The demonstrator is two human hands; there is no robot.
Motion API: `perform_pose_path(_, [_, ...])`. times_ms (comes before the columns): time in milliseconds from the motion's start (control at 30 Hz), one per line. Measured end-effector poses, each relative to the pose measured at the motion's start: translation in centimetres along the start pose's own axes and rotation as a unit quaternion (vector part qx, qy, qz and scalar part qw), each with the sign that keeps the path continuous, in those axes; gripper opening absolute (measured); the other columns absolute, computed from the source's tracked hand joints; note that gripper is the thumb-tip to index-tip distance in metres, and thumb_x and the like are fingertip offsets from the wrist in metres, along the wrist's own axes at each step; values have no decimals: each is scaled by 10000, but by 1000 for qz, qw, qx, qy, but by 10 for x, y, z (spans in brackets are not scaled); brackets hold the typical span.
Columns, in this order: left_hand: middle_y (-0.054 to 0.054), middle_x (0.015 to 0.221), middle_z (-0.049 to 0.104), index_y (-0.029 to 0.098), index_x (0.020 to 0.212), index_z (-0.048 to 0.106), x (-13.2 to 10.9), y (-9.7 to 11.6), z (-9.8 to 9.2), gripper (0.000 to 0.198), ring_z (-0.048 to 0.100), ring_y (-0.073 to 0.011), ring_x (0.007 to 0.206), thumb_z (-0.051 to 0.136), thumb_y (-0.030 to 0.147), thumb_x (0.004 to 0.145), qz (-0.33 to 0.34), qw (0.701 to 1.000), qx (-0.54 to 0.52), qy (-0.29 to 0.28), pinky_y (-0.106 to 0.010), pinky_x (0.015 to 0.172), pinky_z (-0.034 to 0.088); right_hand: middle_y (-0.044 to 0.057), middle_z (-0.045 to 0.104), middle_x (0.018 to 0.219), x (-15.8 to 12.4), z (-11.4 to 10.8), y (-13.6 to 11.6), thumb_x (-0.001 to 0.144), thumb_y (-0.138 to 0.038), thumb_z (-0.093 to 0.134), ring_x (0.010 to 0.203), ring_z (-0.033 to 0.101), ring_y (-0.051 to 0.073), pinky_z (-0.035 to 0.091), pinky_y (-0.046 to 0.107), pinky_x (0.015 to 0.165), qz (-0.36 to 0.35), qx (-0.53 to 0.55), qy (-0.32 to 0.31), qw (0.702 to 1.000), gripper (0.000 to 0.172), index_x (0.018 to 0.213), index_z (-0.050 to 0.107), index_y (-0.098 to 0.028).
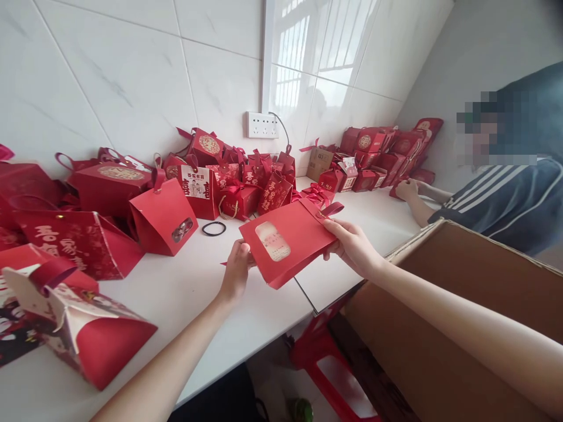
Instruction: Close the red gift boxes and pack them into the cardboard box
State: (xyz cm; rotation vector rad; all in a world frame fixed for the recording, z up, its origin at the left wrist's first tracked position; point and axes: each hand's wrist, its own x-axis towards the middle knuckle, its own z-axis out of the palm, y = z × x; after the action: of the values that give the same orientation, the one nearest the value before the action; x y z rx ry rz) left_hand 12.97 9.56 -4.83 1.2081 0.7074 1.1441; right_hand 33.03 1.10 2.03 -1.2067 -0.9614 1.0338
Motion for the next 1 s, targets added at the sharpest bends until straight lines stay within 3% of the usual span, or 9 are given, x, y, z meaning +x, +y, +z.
perform_pose_path(133, [17, 608, 620, 191, 812, 506, 4, -1, -2, 423, 608, -159, 570, 584, 596, 721, -3, 1000, 11, -9, -296, 622, 481, -9, 562, 491, 5, -4, 0, 798, -294, 613, 362, 503, 88, 489, 226, 431, 69, 56, 46, 995, 221, 638, 567, -148])
perform_pose_path(233, [38, 531, 596, 199, 756, 486, 4, 2, -3, 377, 577, -146, 498, 623, 548, 714, 16, 1000, 26, 0, -282, 582, 459, -1, 618, 557, 9, -7, 3, 809, -204, 585, 377, 517, 89, 535, 246, 483, 142, 90, 74, 983, 86, 738, 597, -157])
perform_pose_path(400, [51, 448, 578, 209, 729, 453, 0, 8, -2, 359, 570, -149, 445, 638, 517, 718, 44, 998, 35, -4, -259, 518, 427, -6, 617, 579, 13, -7, 5, 830, -226, 563, 383, 506, 89, 559, 282, 534, 205, 119, 104, 966, 72, 786, 577, -170])
perform_pose_path(600, [37, 473, 587, 184, 748, 487, 1, 4, 1, 345, 582, -145, 453, 588, 514, 758, 16, 999, 28, -17, -272, 529, 462, -45, 555, 498, 8, -2, -4, 810, -195, 529, 344, 441, 67, 535, 235, 524, 134, 165, 72, 975, 133, 681, 553, -183])
perform_pose_path(700, [25, 543, 609, 167, 778, 512, 5, 0, 1, 365, 585, -136, 466, 586, 524, 748, -31, 1000, 5, -4, -268, 519, 474, -26, 612, 553, 5, -1, -6, 820, -226, 520, 382, 529, 88, 549, 251, 578, 126, 161, 38, 978, 126, 721, 580, -175])
perform_pose_path(800, [15, 624, 638, 166, 938, 532, 8, 1, 0, 432, 606, -142, 506, 588, 543, 736, -51, 998, -15, 13, -279, 550, 487, 1, 666, 657, 3, -1, -3, 814, -246, 552, 480, 623, 122, 562, 286, 678, 134, 145, 0, 980, 105, 803, 616, -164])
perform_pose_path(900, [-35, 828, 676, 186, 1098, 514, 5, 3, 1, 496, 652, -183, 677, 518, 566, 779, -21, 999, -27, -10, -308, 627, 511, 21, 697, 812, 5, -4, 3, 763, -261, 648, 681, 685, 166, 545, 331, 791, 108, 122, -54, 985, 130, 862, 635, -177])
perform_pose_path(1000, [-67, 1028, 656, 203, 1121, 539, -1, 3, 1, 416, 618, -223, 960, 446, 503, 848, 46, 998, 21, -49, -330, 804, 500, 14, 698, 864, 8, -6, 9, 684, -272, 742, 840, 668, 170, 496, 348, 907, 37, 114, -82, 989, 191, 836, 658, -194])
